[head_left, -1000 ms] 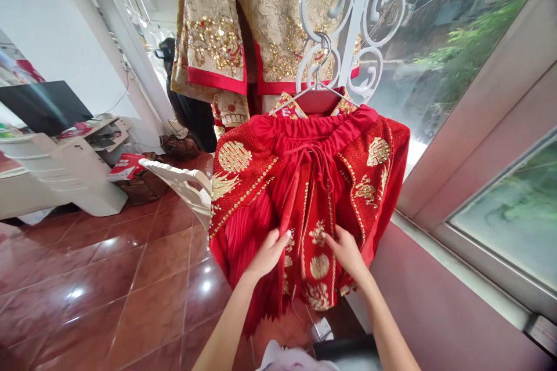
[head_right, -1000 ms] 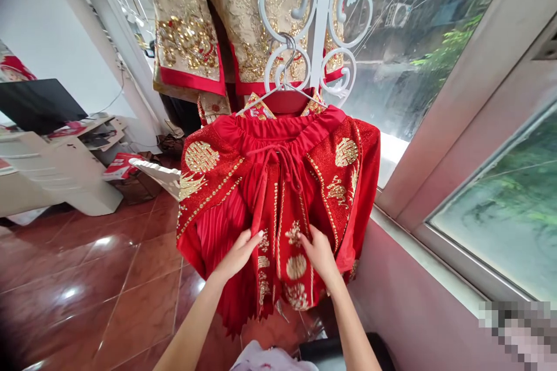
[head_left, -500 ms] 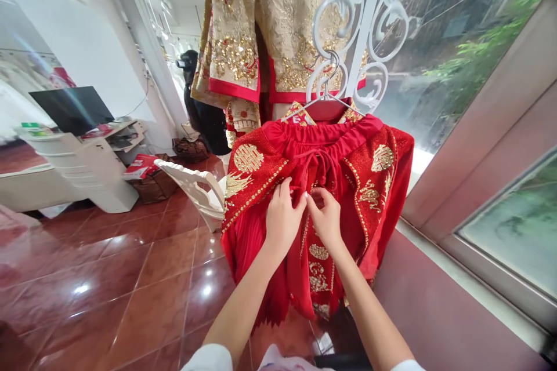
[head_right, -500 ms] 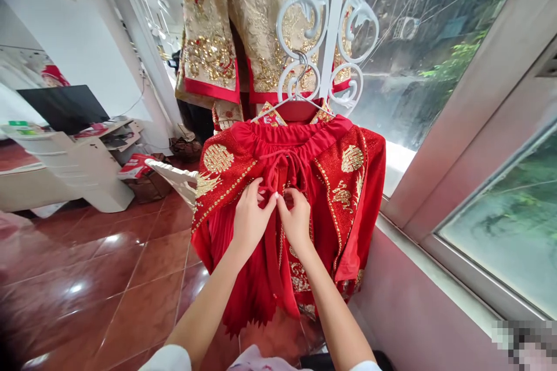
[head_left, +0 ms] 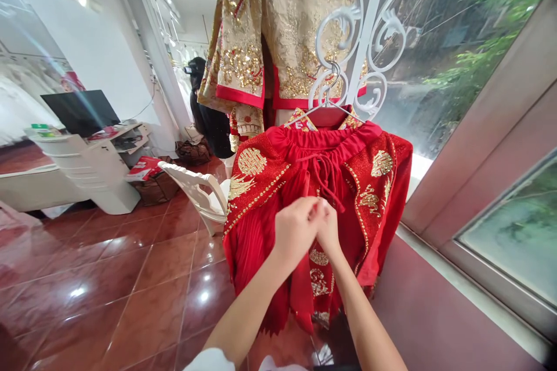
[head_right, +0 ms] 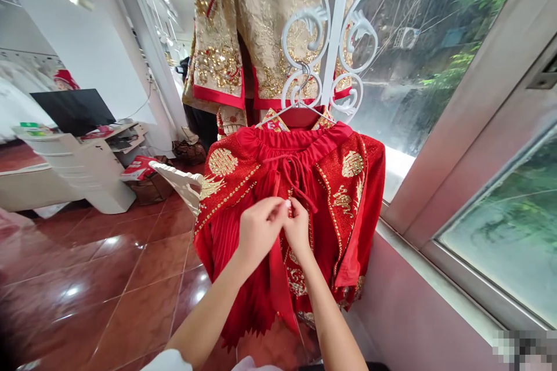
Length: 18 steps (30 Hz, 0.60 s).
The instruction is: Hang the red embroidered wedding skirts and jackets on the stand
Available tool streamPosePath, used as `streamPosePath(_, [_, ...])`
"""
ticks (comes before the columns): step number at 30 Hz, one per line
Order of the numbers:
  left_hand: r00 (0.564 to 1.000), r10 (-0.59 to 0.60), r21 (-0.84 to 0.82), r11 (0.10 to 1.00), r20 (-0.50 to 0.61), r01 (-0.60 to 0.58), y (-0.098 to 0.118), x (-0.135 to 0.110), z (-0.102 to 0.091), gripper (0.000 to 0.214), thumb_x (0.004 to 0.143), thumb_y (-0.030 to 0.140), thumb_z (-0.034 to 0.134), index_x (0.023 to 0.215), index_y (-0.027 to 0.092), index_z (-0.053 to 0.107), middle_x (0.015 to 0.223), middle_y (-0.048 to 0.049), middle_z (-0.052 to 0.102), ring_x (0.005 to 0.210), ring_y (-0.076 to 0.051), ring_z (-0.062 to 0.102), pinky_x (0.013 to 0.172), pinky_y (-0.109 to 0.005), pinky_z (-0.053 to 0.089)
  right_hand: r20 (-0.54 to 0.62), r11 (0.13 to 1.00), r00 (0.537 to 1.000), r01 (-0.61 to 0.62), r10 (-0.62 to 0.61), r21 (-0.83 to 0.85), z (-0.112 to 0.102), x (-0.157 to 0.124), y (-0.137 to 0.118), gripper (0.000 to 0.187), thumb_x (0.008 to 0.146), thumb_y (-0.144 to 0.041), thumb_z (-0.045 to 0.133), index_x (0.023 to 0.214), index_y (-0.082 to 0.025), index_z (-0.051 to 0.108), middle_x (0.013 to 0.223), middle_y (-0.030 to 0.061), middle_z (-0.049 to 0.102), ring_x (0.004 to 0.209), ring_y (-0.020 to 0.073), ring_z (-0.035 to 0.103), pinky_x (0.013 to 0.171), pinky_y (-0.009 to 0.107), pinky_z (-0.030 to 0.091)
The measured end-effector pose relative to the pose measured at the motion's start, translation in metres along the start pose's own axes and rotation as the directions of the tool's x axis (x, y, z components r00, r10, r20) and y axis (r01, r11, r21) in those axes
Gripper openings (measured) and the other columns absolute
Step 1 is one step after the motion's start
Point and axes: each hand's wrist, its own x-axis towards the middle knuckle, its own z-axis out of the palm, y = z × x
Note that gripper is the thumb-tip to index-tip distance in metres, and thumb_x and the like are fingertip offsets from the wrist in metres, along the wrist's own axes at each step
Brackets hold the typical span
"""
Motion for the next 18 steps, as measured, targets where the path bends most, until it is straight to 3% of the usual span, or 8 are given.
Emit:
streamPosePath(4, [0.992, -0.055, 0.146, 0.987, -0.117, 0.072, -0.02, 0.026, -0.006, 0.025, 0.085, 0.033, 0.049, 0.094, 0.014, 0.061, 0.087, -0.0099, 0.064, 0.075, -0.018, 0.059, 0.07, -0.029, 0.045, -0.001, 0.967, 0.995, 0.1, -0.103, -0.233, 0.002, -0.005, -0.005, 0.02, 0.076, -0.034, 0.056, 0.068, -0.016, 0.054, 0.05, -0.0051, 0.042, 0.045, 0.0074, 0.03, 0.046, 0.021, 0.028])
streamPosePath(7, [0.992, -0.088, 0.165, 0.981, -0.095, 0.103, -0.023, 0.046, -0.001, 0.022, 0.086, 0.03, 0.047, 0.077, 0.014, 0.059, 0.075, -0.008, 0.062, 0.07, -0.019, 0.058, 0.068, -0.03, 0.043, -0.006, 0.91, 0.982, 0.172, -0.188, -0.377, 0.003, -0.009, -0.007, 0.023, 0.081, -0.032, 0.049, 0.069, -0.016, 0.058, 0.051, -0.0022, 0.046, 0.045, 0.009, 0.033, 0.048, 0.024, 0.029])
streamPosePath(9, [0.991, -0.098, 0.122, 0.987, -0.092, 0.108, -0.024, 0.053, 0.0, 0.023, 0.086, 0.024, 0.045, 0.067, 0.016, 0.055, 0.064, -0.0043, 0.057, 0.063, -0.017, 0.055, 0.065, -0.028, 0.041, -0.012, 0.906, 0.979, 0.184, -0.204, -0.382, 0.001, -0.01, -0.008, 0.026, 0.083, -0.034, 0.047, 0.069, -0.016, 0.06, 0.054, -0.0004, 0.05, 0.047, 0.0104, 0.037, 0.05, 0.024, 0.032])
streamPosePath(11, [0.991, -0.115, -0.005, 0.993, -0.067, 0.115, -0.029, 0.055, -0.003, 0.025, 0.085, 0.022, 0.044, 0.061, 0.017, 0.051, 0.056, -0.0005, 0.051, 0.056, -0.014, 0.05, 0.062, -0.026, 0.039, -0.039, 0.945, 0.986, 0.143, -0.162, -0.294, -0.004, -0.01, -0.011, 0.028, 0.083, -0.036, 0.049, 0.067, -0.016, 0.059, 0.054, -0.001, 0.049, 0.047, 0.0103, 0.038, 0.051, 0.024, 0.032])
streamPosePath(13, [0.986, -0.168, -0.263, 0.95, 0.016, 0.167, -0.036, 0.054, -0.006, 0.028, 0.085, 0.026, 0.044, 0.059, 0.017, 0.049, 0.053, 0.0017, 0.047, 0.053, -0.012, 0.047, 0.059, -0.024, 0.039, -0.054, 0.993, 0.997, 0.051, -0.057, -0.103, -0.01, -0.008, -0.015, 0.03, 0.082, -0.039, 0.051, 0.063, -0.016, 0.056, 0.054, -0.0021, 0.046, 0.048, 0.0099, 0.037, 0.049, 0.023, 0.032])
streamPosePath(16, [0.938, -0.343, -0.58, 0.753, 0.057, 0.311, -0.045, 0.05, -0.006, 0.023, 0.084, 0.029, 0.044, 0.067, 0.016, 0.052, 0.061, 0.001, 0.053, 0.06, -0.012, 0.051, 0.061, -0.023, 0.041, 0.128, 0.976, 0.988, -0.11, 0.086, 0.19, -0.014, -0.004, -0.022, 0.028, 0.078, -0.041, 0.057, 0.065, -0.016, 0.057, 0.062, -0.0007, 0.052, 0.056, 0.0114, 0.044, 0.054, 0.023, 0.037])
streamPosePath(18, [0.917, -0.397, -0.581, 0.754, -0.033, 0.305, -0.047, 0.049, -0.002, 0.021, 0.085, 0.028, 0.044, 0.069, 0.017, 0.051, 0.065, 0.0009, 0.054, 0.063, -0.012, 0.051, 0.064, -0.023, 0.041, 0.236, 0.941, 0.963, -0.192, 0.127, 0.278, -0.011, 0.002, -0.024, 0.026, 0.074, -0.041, 0.061, 0.067, -0.016, 0.058, 0.065, -0.0005, 0.054, 0.058, 0.0119, 0.046, 0.057, 0.024, 0.039])
